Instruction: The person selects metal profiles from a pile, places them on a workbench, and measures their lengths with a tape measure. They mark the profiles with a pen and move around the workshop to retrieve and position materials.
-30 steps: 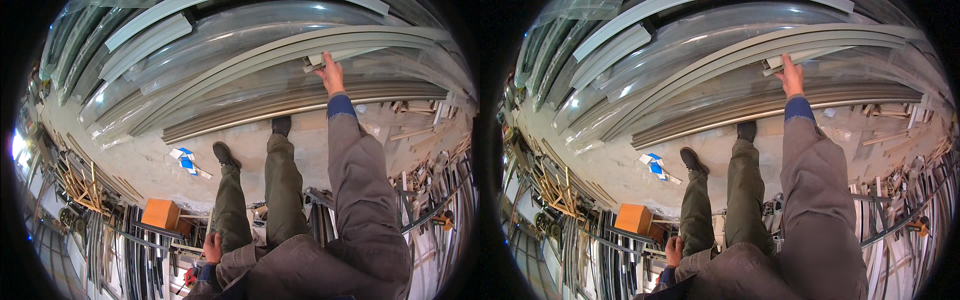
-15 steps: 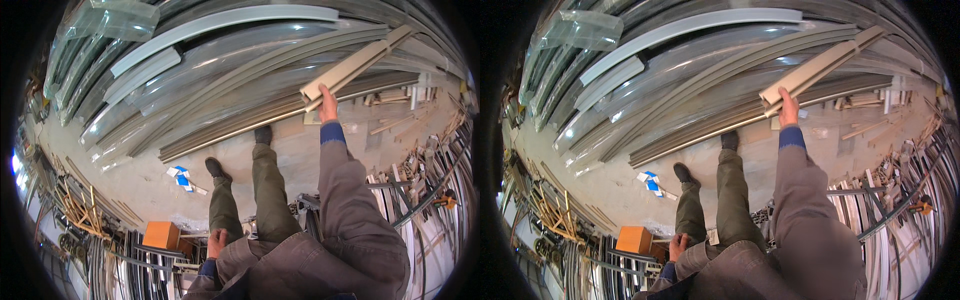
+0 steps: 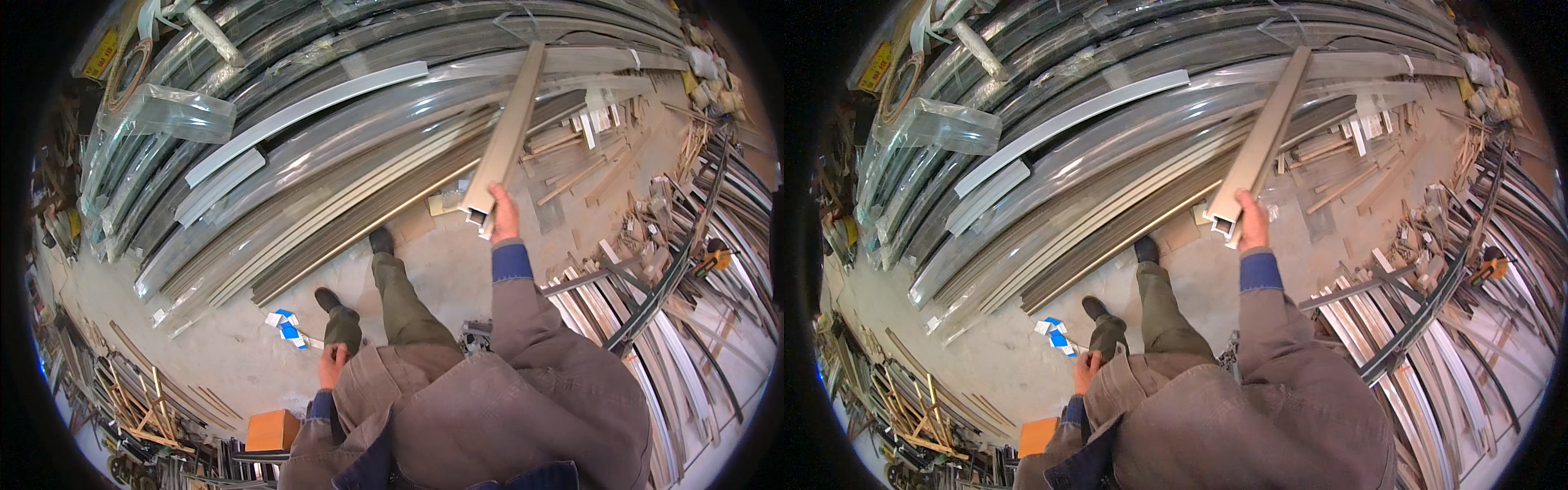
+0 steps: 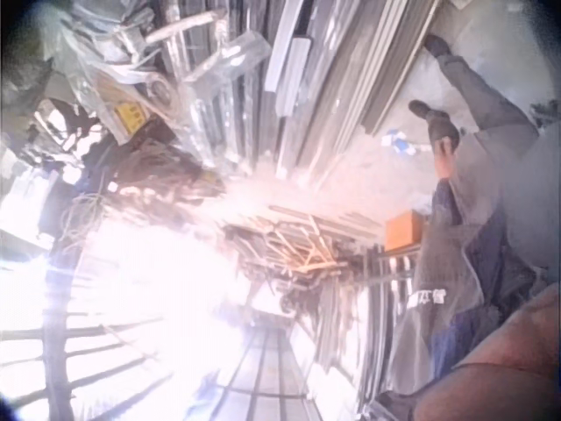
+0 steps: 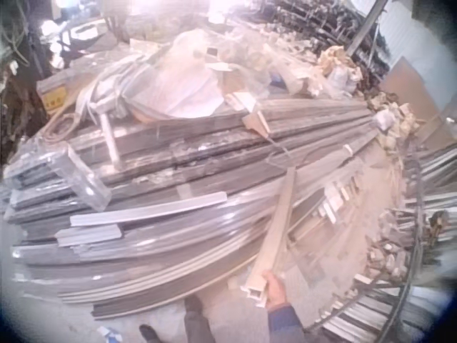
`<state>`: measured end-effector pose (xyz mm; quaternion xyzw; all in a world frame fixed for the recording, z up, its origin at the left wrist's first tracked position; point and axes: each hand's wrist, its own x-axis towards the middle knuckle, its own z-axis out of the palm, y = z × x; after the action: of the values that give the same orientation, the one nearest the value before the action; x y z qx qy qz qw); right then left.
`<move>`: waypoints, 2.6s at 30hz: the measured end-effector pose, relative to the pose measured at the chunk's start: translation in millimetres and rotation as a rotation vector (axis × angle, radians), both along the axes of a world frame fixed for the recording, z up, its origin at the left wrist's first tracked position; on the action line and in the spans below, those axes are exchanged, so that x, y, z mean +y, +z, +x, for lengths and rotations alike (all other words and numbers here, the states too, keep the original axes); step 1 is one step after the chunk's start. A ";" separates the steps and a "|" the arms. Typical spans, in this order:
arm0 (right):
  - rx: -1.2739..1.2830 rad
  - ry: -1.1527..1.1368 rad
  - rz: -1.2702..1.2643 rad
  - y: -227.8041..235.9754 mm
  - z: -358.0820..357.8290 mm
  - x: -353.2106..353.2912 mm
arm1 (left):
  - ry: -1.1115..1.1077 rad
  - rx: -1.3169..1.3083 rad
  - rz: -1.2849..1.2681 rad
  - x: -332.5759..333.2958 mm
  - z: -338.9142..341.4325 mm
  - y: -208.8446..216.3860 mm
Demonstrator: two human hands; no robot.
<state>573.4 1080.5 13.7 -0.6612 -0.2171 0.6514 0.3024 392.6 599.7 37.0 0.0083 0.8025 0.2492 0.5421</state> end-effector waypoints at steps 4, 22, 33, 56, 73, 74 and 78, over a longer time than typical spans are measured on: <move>0.046 0.040 -0.064 40.7 -19.2 -49.4 | -0.060 0.089 0.041 -4.8 5.0 15.1; -0.018 0.380 -0.089 110.7 11.1 -272.0 | 0.004 0.248 0.107 -185.4 26.6 16.9; 0.408 0.360 -0.214 155.9 -28.8 -448.4 | 0.031 0.365 0.023 -418.8 50.0 4.1; 0.437 0.725 -0.530 169.8 56.2 -481.4 | 0.058 0.443 -0.074 -401.8 149.4 -7.7; 0.464 0.959 -0.705 158.6 4.0 -438.6 | 0.515 0.392 -0.089 -413.8 255.9 19.3; 0.520 0.992 -0.729 166.9 -5.9 -442.3 | 0.543 0.419 -0.058 -420.3 251.1 5.5; 0.605 0.986 -0.820 233.5 -37.9 -496.2 | 0.660 0.414 -0.040 -440.1 264.7 20.6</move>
<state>535.4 584.3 247.2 -0.3366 -0.1347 0.8967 -0.2540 657.3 159.6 57.5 -0.2108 0.8590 0.3878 0.2596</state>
